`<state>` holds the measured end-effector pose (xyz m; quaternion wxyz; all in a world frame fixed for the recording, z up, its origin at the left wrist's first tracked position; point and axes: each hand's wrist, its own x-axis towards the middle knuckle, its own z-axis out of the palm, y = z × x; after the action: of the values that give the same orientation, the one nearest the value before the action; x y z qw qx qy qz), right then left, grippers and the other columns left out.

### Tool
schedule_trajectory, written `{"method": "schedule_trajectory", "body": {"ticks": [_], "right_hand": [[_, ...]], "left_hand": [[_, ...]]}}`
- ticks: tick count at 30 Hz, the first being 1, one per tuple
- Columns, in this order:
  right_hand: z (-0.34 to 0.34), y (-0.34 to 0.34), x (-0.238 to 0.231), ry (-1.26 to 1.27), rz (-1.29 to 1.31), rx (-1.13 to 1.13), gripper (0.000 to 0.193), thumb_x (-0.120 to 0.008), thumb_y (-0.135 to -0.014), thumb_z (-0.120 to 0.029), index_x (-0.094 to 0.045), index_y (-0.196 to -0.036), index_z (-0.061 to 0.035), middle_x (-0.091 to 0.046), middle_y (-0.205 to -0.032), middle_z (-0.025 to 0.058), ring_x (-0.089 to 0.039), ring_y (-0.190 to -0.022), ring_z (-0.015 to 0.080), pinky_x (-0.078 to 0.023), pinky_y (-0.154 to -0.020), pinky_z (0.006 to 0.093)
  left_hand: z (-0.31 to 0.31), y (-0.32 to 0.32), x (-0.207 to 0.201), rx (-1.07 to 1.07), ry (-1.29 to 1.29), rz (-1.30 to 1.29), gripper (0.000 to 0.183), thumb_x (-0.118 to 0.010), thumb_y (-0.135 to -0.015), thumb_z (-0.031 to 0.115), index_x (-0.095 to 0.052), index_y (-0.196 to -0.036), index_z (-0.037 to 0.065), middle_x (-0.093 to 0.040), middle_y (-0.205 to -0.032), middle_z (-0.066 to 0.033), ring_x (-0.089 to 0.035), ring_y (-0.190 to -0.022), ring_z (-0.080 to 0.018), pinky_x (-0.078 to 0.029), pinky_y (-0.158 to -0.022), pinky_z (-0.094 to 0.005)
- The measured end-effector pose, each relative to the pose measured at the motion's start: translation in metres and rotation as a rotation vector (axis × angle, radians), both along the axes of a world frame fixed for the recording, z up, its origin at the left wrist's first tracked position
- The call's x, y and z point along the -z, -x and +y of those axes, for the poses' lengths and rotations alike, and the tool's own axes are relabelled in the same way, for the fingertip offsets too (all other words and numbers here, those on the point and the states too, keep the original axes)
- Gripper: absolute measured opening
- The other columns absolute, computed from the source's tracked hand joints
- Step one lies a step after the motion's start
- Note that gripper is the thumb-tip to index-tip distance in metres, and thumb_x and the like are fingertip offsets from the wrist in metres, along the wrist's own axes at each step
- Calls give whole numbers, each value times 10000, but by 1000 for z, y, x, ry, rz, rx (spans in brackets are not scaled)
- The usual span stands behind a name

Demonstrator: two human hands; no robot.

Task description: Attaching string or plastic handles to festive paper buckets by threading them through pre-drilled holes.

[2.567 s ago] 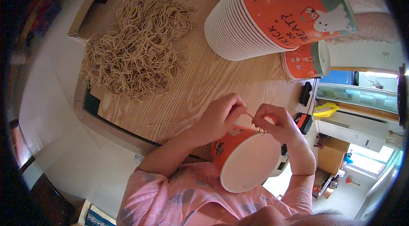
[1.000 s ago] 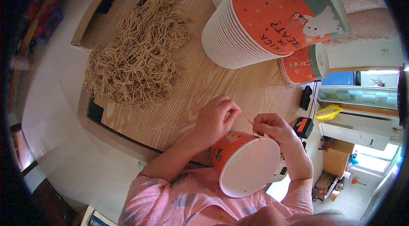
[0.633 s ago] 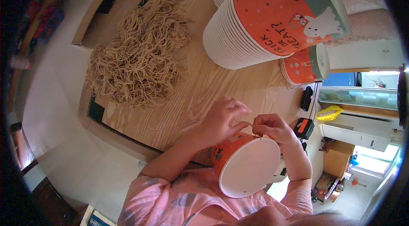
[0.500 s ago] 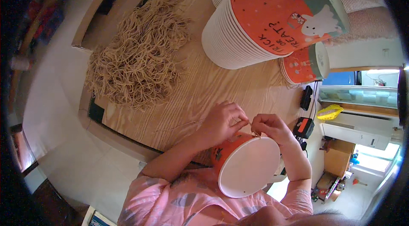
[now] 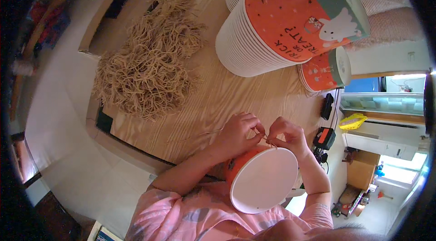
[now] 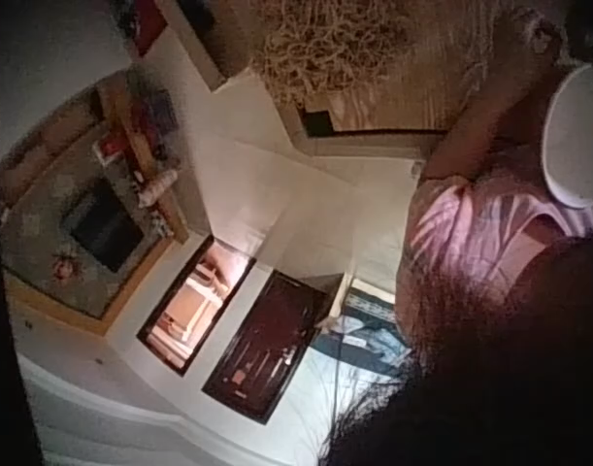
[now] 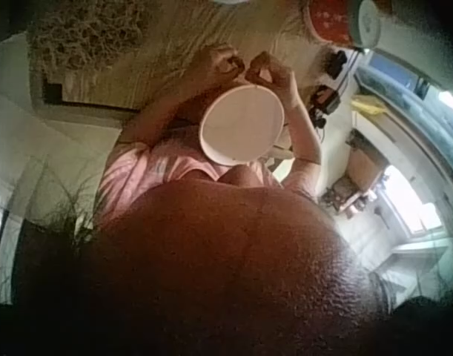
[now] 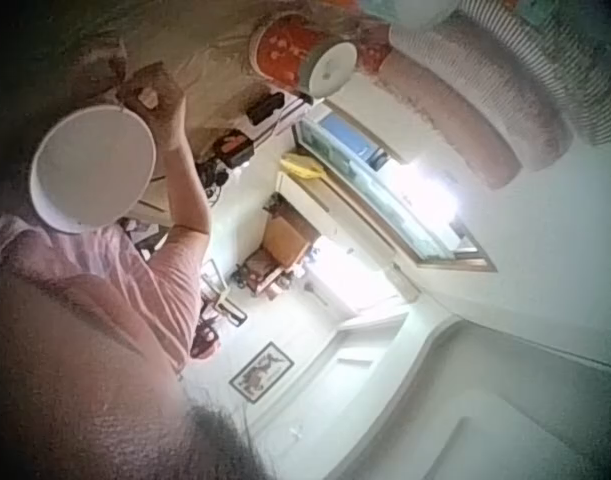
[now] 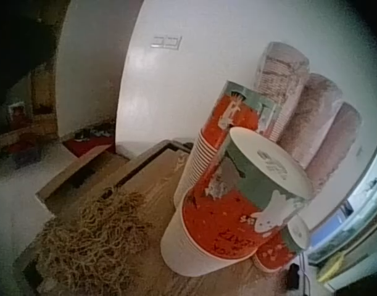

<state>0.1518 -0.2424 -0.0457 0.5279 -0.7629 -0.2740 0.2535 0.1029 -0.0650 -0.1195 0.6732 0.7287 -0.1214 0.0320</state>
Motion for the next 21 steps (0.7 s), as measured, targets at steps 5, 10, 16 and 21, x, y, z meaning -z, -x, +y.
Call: {"method": "schedule_trajectory", "body": {"ticks": [5,10,16,21], "right_hand": [[-4,1,0,-38,-36,-26,151,-713,-636,76,-650,-724,-29,-586,-752,69,-553,-720,186,-426,-636,289],[-3,3,-10,-36,20,-48,157,-719,-626,76,-675,-726,-38,-580,-750,66,-560,-728,178,-432,-625,285],[-3,0,-11,-28,-15,-118,159,-717,-640,63,-669,-756,-33,-590,-765,69,-570,-728,178,-445,-621,278],[3,2,-11,158,-17,-126,132,-681,-714,32,-623,-818,-24,-618,-807,73,-591,-788,212,-476,-684,306]], "left_hand": [[0,1,0,-19,-67,-21,95,-644,-717,158,-604,-751,79,-584,-795,-70,-556,-805,-245,-413,-746,-375],[3,0,0,-30,-125,-64,97,-641,-730,188,-602,-738,99,-581,-807,-61,-550,-837,-238,-393,-755,-377],[3,2,1,3,-95,-31,104,-636,-730,184,-595,-752,91,-574,-797,-72,-549,-832,-262,-403,-747,-395],[5,0,-4,6,-50,-46,81,-626,-729,130,-595,-779,73,-568,-784,-80,-556,-805,-259,-429,-739,-379]]}}
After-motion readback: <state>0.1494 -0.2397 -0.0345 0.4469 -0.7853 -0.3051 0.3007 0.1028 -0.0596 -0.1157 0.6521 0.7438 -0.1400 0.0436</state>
